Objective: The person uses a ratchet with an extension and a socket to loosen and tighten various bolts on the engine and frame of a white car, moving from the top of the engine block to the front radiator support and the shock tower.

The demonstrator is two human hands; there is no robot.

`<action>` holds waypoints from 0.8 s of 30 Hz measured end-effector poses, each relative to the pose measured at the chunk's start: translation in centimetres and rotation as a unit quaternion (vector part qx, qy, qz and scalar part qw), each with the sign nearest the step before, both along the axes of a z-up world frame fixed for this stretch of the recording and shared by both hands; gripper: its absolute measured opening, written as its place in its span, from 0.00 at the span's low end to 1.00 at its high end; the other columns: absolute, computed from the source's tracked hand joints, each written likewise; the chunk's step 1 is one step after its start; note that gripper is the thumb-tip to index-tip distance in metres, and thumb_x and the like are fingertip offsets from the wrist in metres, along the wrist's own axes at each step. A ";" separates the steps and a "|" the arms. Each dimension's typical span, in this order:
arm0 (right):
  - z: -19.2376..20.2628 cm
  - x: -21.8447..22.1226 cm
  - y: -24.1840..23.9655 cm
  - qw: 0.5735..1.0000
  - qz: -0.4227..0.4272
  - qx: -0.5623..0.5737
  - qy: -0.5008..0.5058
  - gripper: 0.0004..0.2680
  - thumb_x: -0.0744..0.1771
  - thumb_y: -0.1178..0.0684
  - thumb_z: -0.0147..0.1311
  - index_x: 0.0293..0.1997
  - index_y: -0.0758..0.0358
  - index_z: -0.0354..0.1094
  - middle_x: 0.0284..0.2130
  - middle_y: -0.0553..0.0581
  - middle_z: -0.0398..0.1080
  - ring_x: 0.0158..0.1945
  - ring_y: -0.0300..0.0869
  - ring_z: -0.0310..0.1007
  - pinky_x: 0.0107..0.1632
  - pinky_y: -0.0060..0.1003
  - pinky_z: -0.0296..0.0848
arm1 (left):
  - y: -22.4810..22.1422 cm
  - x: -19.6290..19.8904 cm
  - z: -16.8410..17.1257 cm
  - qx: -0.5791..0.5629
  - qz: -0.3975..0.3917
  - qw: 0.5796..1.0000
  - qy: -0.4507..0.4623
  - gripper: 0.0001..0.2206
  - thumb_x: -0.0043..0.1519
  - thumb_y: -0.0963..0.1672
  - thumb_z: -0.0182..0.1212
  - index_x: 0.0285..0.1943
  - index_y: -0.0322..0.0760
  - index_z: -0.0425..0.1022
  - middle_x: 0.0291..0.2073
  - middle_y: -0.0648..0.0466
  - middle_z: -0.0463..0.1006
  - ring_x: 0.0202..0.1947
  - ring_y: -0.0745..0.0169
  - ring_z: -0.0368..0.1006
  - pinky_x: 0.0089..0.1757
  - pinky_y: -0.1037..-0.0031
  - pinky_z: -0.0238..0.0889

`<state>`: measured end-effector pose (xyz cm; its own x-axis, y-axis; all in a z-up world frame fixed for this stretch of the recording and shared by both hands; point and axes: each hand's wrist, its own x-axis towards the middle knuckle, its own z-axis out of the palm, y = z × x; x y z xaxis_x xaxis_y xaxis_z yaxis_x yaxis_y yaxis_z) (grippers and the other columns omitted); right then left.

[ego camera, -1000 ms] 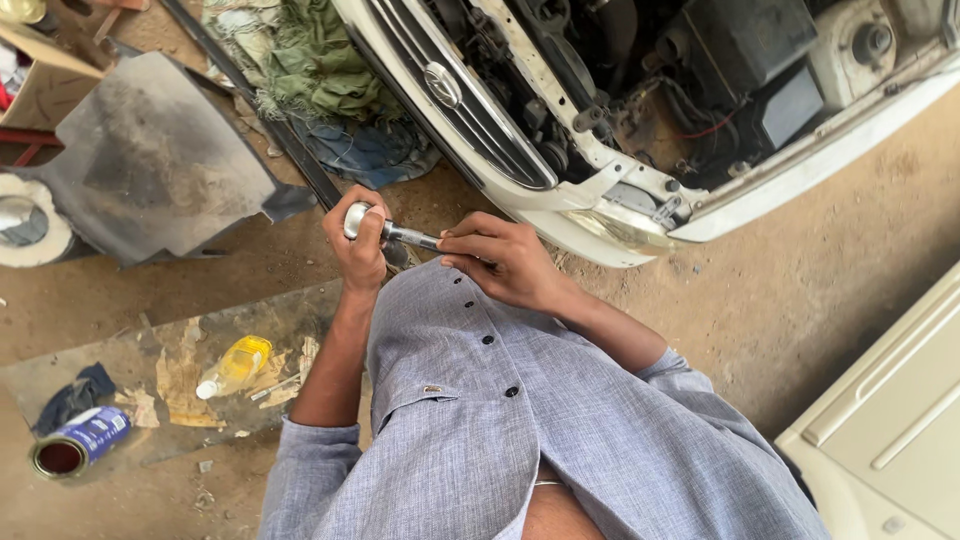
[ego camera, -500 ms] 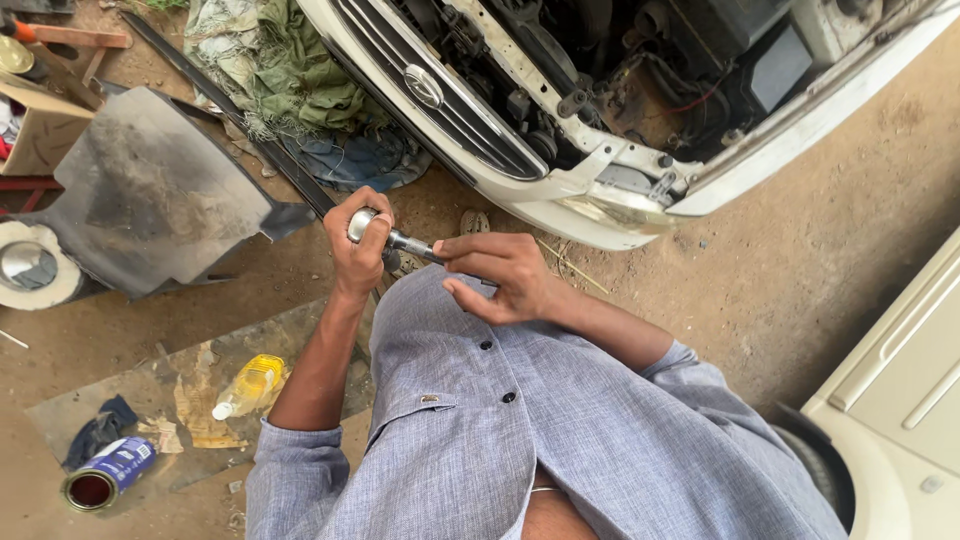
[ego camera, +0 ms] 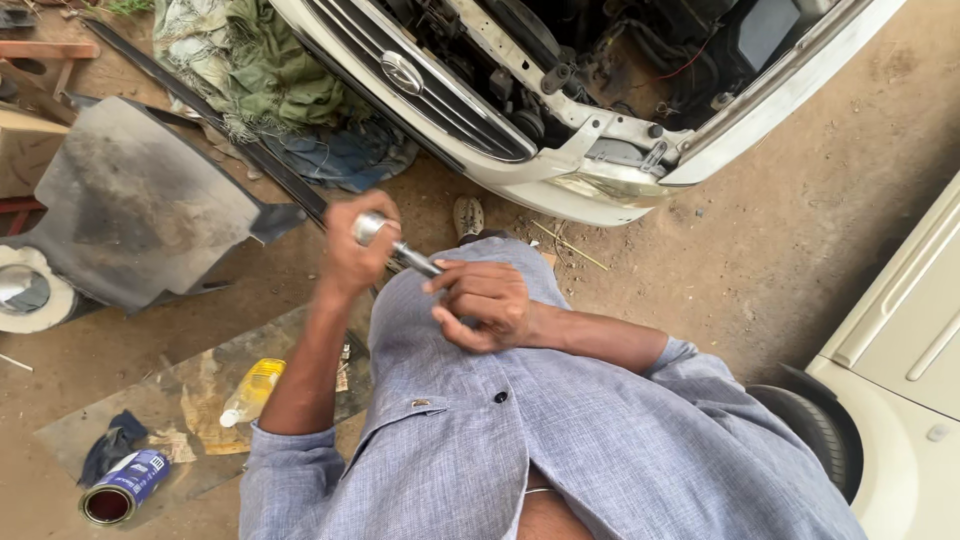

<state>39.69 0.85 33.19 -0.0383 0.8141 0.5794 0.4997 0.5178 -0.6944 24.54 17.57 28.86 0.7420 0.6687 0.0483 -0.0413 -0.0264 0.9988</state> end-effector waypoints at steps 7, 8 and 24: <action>2.5 0.7 0.5 0.998 -0.029 -0.033 0.040 0.08 0.66 0.63 0.56 0.24 0.67 0.67 0.26 0.60 0.75 0.35 0.45 0.81 0.46 0.47 0.83 | -1.9 0.3 -2.4 -0.108 0.052 0.988 -0.095 0.05 0.60 0.39 0.52 0.31 0.30 0.67 0.24 0.58 0.68 0.24 0.74 0.59 0.28 0.77 0.51; 2.1 1.3 0.7 0.997 -0.040 -0.050 0.038 0.08 0.66 0.61 0.56 0.24 0.67 0.68 0.27 0.61 0.76 0.33 0.44 0.81 0.41 0.43 0.82 | -2.1 0.3 -2.9 -0.116 0.060 0.986 -0.108 0.05 0.60 0.39 0.52 0.31 0.31 0.67 0.24 0.58 0.67 0.23 0.75 0.58 0.28 0.78 0.51; -11.0 5.3 1.7 0.743 -0.226 -0.284 0.563 0.15 0.72 0.43 0.35 0.52 0.64 0.64 0.42 0.62 0.73 0.44 0.47 0.77 0.41 0.40 0.81 | -3.4 3.6 -5.9 -0.280 0.171 0.933 -0.150 0.08 0.66 0.38 0.62 0.42 0.37 0.63 0.27 0.56 0.69 0.21 0.72 0.67 0.23 0.79 0.60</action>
